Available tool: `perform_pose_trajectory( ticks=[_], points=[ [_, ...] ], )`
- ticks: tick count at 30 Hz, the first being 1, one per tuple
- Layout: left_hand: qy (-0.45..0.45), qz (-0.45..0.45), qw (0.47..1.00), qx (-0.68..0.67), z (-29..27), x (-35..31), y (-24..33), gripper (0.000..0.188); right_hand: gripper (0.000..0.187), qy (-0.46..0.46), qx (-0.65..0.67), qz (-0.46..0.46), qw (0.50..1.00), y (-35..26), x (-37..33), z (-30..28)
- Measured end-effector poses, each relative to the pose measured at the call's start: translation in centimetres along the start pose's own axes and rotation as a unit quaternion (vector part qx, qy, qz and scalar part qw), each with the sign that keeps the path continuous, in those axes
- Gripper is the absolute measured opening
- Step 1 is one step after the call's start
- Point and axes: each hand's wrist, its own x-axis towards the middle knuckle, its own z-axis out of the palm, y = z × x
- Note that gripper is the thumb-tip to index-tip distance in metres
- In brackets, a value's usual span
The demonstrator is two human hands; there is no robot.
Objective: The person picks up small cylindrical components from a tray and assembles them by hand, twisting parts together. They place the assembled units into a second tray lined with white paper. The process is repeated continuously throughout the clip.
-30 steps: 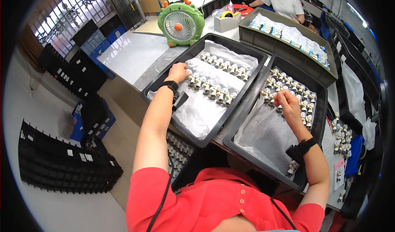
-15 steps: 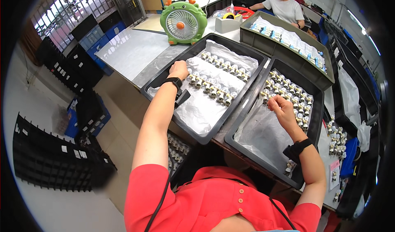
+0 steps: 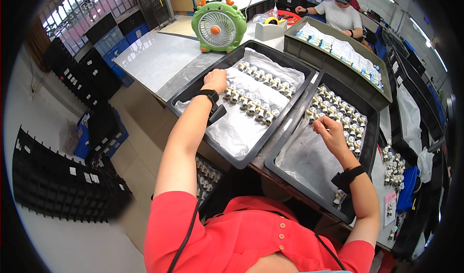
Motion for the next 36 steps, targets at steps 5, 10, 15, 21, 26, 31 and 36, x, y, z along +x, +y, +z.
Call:
perform_pose_trajectory(
  ticks=[5, 10, 15, 21, 26, 31, 36],
  points=[
    [-0.154, 0.028, 0.987, 0.04, -1.5, -1.2, 0.7, 0.073, 0.02, -0.004, 0.008, 0.005, 1.0, 0.4, 0.0, 0.0],
    [-0.144, 0.043, 0.987, 0.065, -0.8, -1.5, 0.9, 0.077, 0.02, -0.008, -0.002, 0.021, 1.0, 0.0, 0.2, -0.4],
    [-0.126, 0.054, 0.99, 0.04, -0.8, -1.3, 0.5, 0.071, 0.019, -0.008, -0.013, 0.03, 0.999, -0.1, 0.0, -0.6],
    [-0.105, 0.08, 0.991, -0.017, -1.2, -1.1, -1.5, 0.075, 0.017, -0.016, -0.075, -0.006, 0.997, -0.5, 0.5, -0.9],
    [-0.332, 0.085, 0.938, 0.052, -6.0, -3.9, -1.2, 0.053, 0.017, 0.011, -0.012, 0.024, 1.0, -0.2, 0.4, -1.6],
    [-0.403, 0.081, 0.906, 0.101, -9.1, -6.8, -3.4, 0.055, 0.017, -0.005, -0.058, 0.002, 0.998, -0.7, 0.2, -1.6],
    [-0.395, 0.059, 0.915, 0.056, -8.8, -8.0, -6.9, 0.025, 0.016, -0.021, -0.061, -0.004, 0.998, -1.2, 0.0, -1.2]
  ],
)
